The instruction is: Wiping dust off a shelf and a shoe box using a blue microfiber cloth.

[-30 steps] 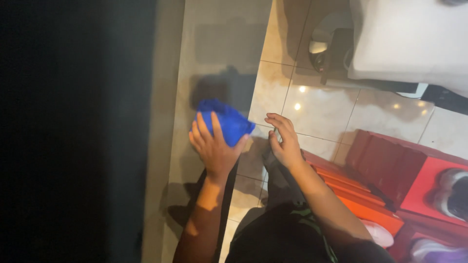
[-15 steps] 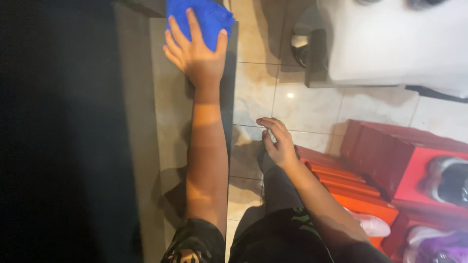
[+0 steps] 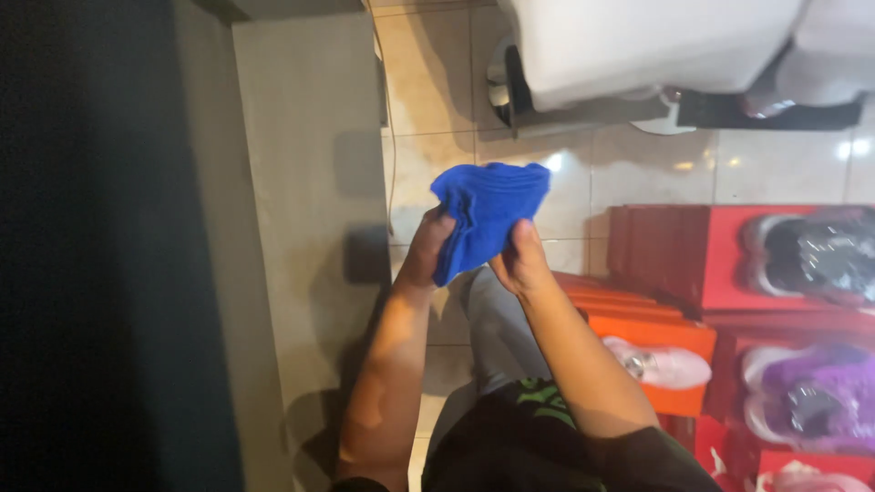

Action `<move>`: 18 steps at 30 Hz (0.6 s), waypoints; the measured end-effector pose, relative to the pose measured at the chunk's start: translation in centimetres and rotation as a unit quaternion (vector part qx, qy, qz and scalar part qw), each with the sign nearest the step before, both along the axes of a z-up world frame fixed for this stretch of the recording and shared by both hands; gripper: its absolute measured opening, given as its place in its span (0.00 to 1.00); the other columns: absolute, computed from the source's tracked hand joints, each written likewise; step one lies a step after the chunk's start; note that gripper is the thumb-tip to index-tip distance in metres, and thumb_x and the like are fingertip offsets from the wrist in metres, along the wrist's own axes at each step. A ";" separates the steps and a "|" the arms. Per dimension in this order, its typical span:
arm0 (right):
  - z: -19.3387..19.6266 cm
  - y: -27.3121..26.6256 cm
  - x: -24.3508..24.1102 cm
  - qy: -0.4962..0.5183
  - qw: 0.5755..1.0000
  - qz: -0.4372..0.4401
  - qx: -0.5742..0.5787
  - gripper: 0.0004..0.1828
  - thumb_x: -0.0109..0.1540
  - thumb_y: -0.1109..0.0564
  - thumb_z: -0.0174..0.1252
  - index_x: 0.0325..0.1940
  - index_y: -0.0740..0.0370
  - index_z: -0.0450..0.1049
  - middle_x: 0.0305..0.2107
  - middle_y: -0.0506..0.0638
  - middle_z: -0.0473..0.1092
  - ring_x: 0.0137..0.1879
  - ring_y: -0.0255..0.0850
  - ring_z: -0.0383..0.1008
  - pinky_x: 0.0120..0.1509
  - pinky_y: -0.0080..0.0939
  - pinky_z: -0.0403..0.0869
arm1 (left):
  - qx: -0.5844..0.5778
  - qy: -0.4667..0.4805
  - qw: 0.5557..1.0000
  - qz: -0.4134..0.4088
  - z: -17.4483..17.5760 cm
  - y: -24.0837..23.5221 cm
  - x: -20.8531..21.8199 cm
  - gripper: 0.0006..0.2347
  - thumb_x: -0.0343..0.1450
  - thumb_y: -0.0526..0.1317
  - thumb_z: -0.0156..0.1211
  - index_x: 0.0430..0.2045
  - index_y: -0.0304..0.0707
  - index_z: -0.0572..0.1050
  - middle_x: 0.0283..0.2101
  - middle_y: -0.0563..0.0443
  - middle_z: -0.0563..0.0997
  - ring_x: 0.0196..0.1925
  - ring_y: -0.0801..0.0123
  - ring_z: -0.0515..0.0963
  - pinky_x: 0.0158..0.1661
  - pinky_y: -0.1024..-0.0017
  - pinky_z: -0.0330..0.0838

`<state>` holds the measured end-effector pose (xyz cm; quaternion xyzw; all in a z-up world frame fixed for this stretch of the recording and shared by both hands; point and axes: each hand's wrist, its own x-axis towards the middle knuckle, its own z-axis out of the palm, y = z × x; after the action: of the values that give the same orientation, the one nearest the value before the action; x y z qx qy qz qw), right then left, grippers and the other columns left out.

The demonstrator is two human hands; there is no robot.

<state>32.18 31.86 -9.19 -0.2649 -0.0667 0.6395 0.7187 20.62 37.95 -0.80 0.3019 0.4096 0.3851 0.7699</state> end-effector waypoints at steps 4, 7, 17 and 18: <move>7.7 -5.9 1.5 -0.031 0.997 0.001 -0.068 0.13 0.66 0.53 0.60 0.49 0.66 0.76 0.37 0.62 0.79 0.43 0.51 0.84 0.51 0.57 0.81 | 0.130 0.149 0.980 0.034 4.7 -5.7 -1.4 0.14 0.76 0.45 0.56 0.47 0.34 0.79 0.41 0.44 0.81 0.43 0.70 0.79 0.45 0.68 0.74; 13.5 -10.4 2.3 -0.102 0.989 -0.071 -0.083 0.11 0.66 0.55 0.61 0.50 0.63 0.75 0.36 0.59 0.78 0.43 0.48 0.83 0.52 0.55 0.82 | 0.258 0.277 0.917 0.123 9.7 -10.8 -3.2 0.18 0.78 0.40 0.56 0.62 0.30 0.70 0.63 0.34 0.73 0.65 0.60 0.68 0.66 0.58 0.60; 16.9 -25.5 1.4 -0.299 0.944 -0.121 -0.068 0.20 0.63 0.64 0.61 0.60 0.61 0.76 0.40 0.50 0.76 0.43 0.36 0.74 0.58 0.43 0.73 | 0.488 0.166 0.851 0.101 29.8 -25.1 2.6 0.32 0.81 0.57 0.36 0.73 0.25 0.54 0.77 0.35 0.56 0.80 0.51 0.50 0.78 0.59 0.40; 21.0 -25.4 2.4 -0.301 0.944 -0.122 -0.058 0.20 0.63 0.64 0.61 0.60 0.61 0.76 0.40 0.50 0.76 0.43 0.36 0.74 0.58 0.43 0.73 | 0.495 0.163 0.847 0.106 31.4 -25.9 1.6 0.32 0.81 0.57 0.36 0.73 0.25 0.54 0.77 0.35 0.56 0.80 0.51 0.50 0.78 0.59 0.40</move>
<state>34.58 6.51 11.83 -0.4919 -0.2098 0.4406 0.7210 22.21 12.09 30.57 0.6567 0.3136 0.5609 0.3946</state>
